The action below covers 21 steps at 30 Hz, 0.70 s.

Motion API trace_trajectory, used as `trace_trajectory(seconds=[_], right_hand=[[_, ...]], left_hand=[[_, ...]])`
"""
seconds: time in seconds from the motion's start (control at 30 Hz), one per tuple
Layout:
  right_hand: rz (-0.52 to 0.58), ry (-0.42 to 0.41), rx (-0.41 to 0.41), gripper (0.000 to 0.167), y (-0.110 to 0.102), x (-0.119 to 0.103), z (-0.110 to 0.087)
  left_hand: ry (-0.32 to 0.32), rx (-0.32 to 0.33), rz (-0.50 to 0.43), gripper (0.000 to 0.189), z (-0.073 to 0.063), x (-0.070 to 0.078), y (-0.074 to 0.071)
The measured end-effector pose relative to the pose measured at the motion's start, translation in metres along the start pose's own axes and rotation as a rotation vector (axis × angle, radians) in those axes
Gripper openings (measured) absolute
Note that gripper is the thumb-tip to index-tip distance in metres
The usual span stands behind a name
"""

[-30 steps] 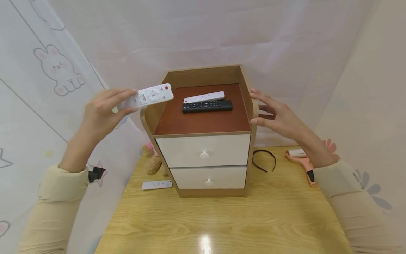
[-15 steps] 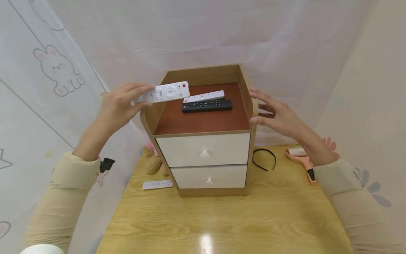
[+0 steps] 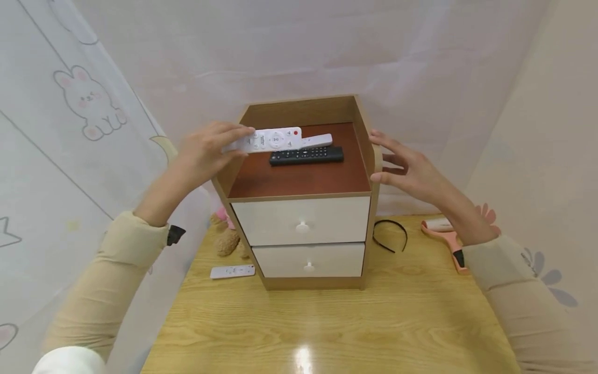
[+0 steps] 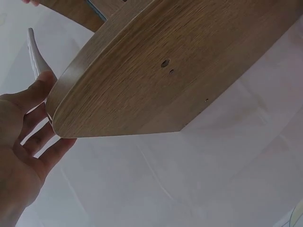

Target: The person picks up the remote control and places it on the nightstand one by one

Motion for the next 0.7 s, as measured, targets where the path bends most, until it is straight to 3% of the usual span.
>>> trace_trajectory(seconds=[0.2, 0.37, 0.53, 0.7], right_hand=[[0.008, -0.004, 0.003, 0.073, 0.0, -0.001, 0.0], [0.007, -0.02, 0.002, 0.077, -0.005, 0.015, 0.001], [0.009, -0.02, 0.001, 0.08, -0.009, 0.032, 0.0], [0.007, -0.022, 0.005, 0.08, -0.009, 0.033, 0.0]], left_hand=[[0.027, -0.038, -0.002, 0.044, 0.007, 0.008, 0.008], [0.031, -0.061, -0.033, 0.043, 0.013, 0.015, 0.018], [0.01, -0.082, -0.053, 0.043, 0.015, 0.019, 0.028], [-0.027, -0.122, -0.027, 0.044, 0.017, 0.024, 0.036]])
Point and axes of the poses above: each hand's wrist, its own z-axis towards the middle knuckle, its own y-axis out of the palm, x = y × z, the point moved 5 cm from there along z, towards the middle knuckle, and after that the axes turned 15 degrees about z, right-handed, at the moved point
